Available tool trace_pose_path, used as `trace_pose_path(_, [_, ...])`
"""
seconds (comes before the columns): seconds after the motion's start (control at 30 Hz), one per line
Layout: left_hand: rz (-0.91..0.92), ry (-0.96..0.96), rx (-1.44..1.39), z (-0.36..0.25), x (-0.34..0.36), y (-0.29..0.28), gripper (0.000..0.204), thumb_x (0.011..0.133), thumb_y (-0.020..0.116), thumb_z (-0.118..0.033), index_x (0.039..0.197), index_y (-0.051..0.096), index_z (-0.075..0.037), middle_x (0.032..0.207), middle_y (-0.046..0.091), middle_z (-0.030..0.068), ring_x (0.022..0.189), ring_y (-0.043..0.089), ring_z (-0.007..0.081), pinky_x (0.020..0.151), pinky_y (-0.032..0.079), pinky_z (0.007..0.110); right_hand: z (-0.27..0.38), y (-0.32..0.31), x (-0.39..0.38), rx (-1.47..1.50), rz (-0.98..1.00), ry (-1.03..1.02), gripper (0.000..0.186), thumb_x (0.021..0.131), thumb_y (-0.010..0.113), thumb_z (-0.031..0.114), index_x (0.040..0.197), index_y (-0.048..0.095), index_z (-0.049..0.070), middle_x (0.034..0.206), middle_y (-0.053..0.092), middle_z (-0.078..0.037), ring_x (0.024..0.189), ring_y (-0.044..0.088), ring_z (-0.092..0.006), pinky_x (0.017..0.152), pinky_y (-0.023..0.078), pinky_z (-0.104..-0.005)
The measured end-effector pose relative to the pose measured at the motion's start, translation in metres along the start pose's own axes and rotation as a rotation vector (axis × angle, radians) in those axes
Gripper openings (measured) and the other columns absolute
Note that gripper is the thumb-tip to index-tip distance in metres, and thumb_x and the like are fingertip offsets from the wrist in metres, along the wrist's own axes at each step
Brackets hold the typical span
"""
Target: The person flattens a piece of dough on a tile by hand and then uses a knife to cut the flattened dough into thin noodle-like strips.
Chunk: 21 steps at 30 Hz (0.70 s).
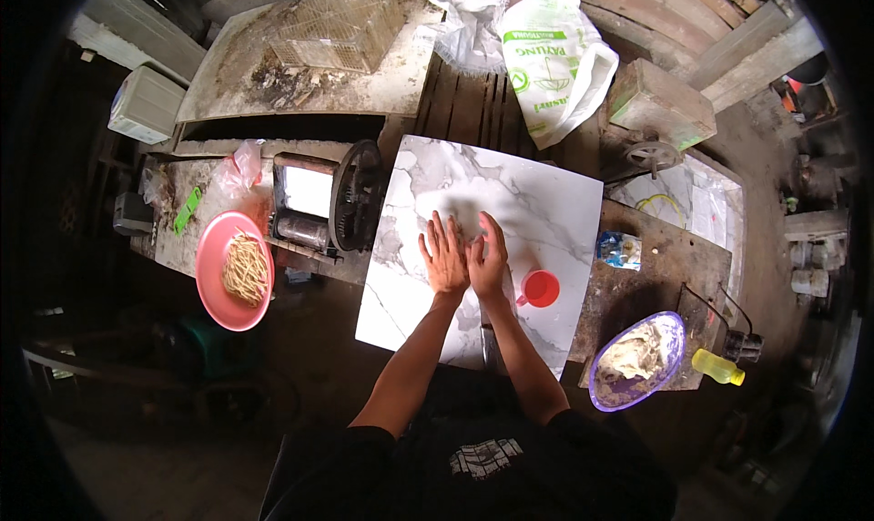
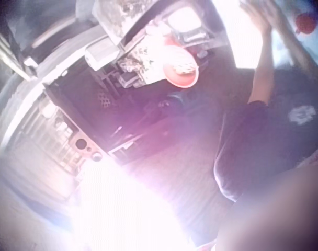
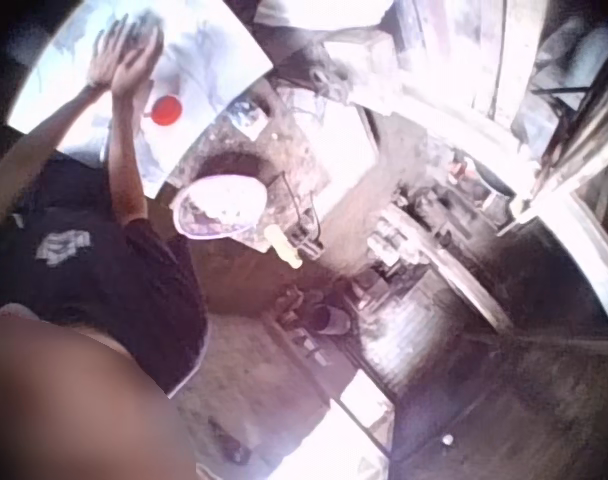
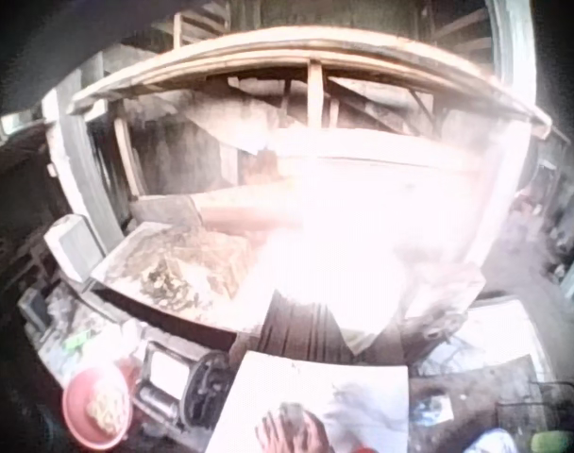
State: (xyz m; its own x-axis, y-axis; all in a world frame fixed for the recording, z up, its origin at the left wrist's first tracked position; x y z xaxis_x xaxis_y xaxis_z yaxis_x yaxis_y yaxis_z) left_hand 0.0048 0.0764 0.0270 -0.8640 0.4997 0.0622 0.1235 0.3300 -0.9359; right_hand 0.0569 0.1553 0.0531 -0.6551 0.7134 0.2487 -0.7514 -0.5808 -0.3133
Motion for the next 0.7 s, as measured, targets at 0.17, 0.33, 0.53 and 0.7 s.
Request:
trace_pose_path(0.17, [-0.003, -0.03, -0.015, -0.002, -0.009, -0.007, 0.059, 0.081, 0.036, -0.039, 0.128, 0.021, -0.006, 0.136, 0.01, 0.0179, 0.125, 0.012, 0.0292, 0.1, 0.005, 0.046, 0.001, -0.005, -0.012, 0.027, 0.003, 0.083, 0.037, 0.076, 0.042, -0.002, 0.113, 0.042, 0.0, 0.115, 0.043, -0.017, 0.106, 0.042, -0.0302, 0.086, 0.036, -0.0353])
trace_pose_path(0.33, [-0.05, 0.003, 0.003, -0.012, 0.0, -0.006, 0.058, 0.079, 0.04, -0.035, 0.128, 0.022, -0.01, 0.134, 0.009, 0.0215, 0.124, 0.012, 0.0337, 0.099, 0.005, 0.048, 0.013, -0.02, -0.004, 0.054, -0.03, 0.082, 0.035, 0.078, 0.044, 0.0, 0.113, 0.042, 0.001, 0.116, 0.043, -0.014, 0.104, 0.044, -0.0269, 0.081, 0.038, -0.034])
trace_pose_path(0.53, [-0.168, -0.026, -0.199, -0.018, 0.022, -0.004, 0.057, 0.075, 0.045, -0.024, 0.126, 0.025, -0.007, 0.133, 0.013, 0.0212, 0.122, 0.015, 0.0337, 0.1, 0.006, 0.046, 0.008, -0.041, 0.0, -0.002, -0.065, 0.03, 0.034, 0.08, 0.037, -0.002, 0.114, 0.04, -0.001, 0.114, 0.045, -0.013, 0.098, 0.048, -0.0219, 0.077, 0.041, -0.0291])
trace_pose_path(0.7, [-0.443, -0.076, -0.744, 0.014, 0.03, -0.011, 0.053, 0.075, 0.047, -0.019, 0.122, 0.029, -0.002, 0.131, 0.02, 0.0196, 0.119, 0.019, 0.0342, 0.098, 0.01, 0.043, -0.007, -0.046, -0.004, 0.1, -0.082, 0.106, 0.032, 0.082, 0.038, -0.002, 0.113, 0.042, 0.001, 0.11, 0.048, -0.012, 0.092, 0.051, -0.0202, 0.069, 0.043, -0.0263])
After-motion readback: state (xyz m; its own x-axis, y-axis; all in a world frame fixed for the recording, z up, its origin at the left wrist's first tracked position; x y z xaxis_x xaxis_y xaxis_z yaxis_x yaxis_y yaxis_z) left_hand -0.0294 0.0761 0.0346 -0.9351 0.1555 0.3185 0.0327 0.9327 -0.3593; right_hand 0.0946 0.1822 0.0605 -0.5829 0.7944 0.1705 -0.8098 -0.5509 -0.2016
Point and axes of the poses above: each hand's wrist, its own x-axis towards the middle knuckle, its own y-axis out of the palm, z = x × y, the point moved 8 cm from there along x, towards the middle knuckle
